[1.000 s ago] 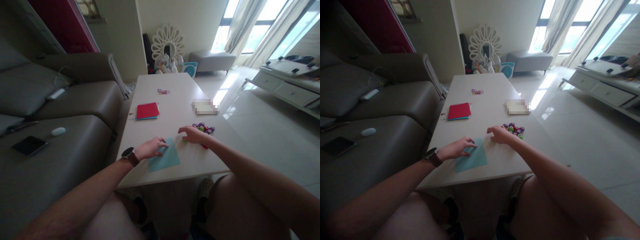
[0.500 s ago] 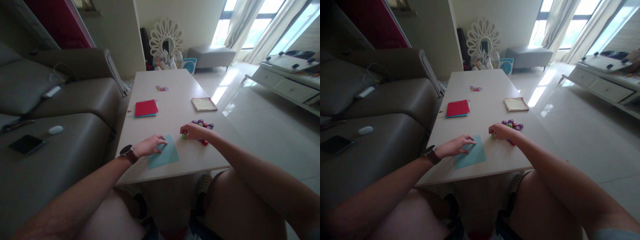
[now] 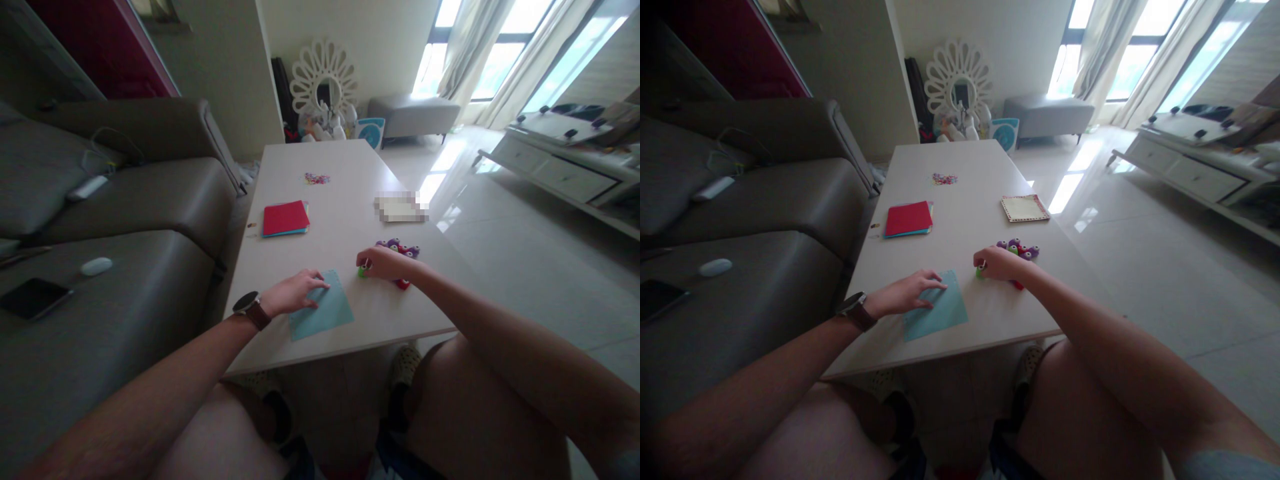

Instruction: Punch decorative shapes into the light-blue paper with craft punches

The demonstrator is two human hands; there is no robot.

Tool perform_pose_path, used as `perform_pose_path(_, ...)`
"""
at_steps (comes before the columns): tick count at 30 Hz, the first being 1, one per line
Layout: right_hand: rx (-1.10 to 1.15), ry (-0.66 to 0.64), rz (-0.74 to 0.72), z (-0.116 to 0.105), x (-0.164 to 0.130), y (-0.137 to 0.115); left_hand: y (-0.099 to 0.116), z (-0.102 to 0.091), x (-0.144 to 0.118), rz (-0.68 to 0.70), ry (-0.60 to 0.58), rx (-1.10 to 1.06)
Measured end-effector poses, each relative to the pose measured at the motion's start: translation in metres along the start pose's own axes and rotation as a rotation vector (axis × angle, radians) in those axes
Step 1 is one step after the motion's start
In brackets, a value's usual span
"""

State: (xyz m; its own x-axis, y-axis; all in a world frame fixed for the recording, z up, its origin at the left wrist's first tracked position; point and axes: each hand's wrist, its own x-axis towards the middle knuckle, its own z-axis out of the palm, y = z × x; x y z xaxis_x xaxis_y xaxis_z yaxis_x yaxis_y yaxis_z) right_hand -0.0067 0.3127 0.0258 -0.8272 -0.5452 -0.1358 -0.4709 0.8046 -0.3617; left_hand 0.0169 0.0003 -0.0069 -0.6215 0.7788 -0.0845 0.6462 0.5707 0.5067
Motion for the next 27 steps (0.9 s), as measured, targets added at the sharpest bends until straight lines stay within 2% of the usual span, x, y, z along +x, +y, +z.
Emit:
perform_pose_path(4, 0.039, 0.017, -0.028, 0.001, 0.0, -0.001, 0.006, -0.003, 0.002, 0.013, 0.026, 0.008)
perform_pose_path(7, 0.155, 0.075, -0.08, 0.0, 0.001, -0.01, 0.014, -0.007, 0.005, -0.002, 0.154, -0.062)
perform_pose_path(10, 0.308, 0.143, -0.12, -0.001, -0.001, -0.029, 0.024, -0.011, 0.008, -0.08, 0.283, -0.287)
perform_pose_path(14, 0.458, 0.217, -0.225, 0.001, -0.003, -0.058, 0.037, -0.013, 0.01, -0.064, 0.328, -0.672)
perform_pose_path(17, 0.512, 0.258, -0.274, 0.003, 0.001, -0.07, 0.039, -0.016, 0.011, -0.045, 0.38, -0.752)
perform_pose_path(19, 0.544, 0.282, -0.287, 0.003, 0.004, -0.07, 0.032, -0.021, 0.012, -0.063, 0.404, -0.726)
perform_pose_path(22, 0.544, 0.363, -0.273, -0.001, 0.008, -0.061, 0.005, -0.032, 0.011, -0.145, 0.455, -0.622)
perform_pose_path(25, 0.46, 0.462, -0.197, -0.009, 0.009, -0.041, -0.033, -0.044, 0.003, -0.336, 0.563, -0.471)
perform_pose_path(27, 0.418, 0.502, -0.111, -0.016, 0.008, -0.025, -0.056, -0.049, -0.005, -0.467, 0.593, -0.385)
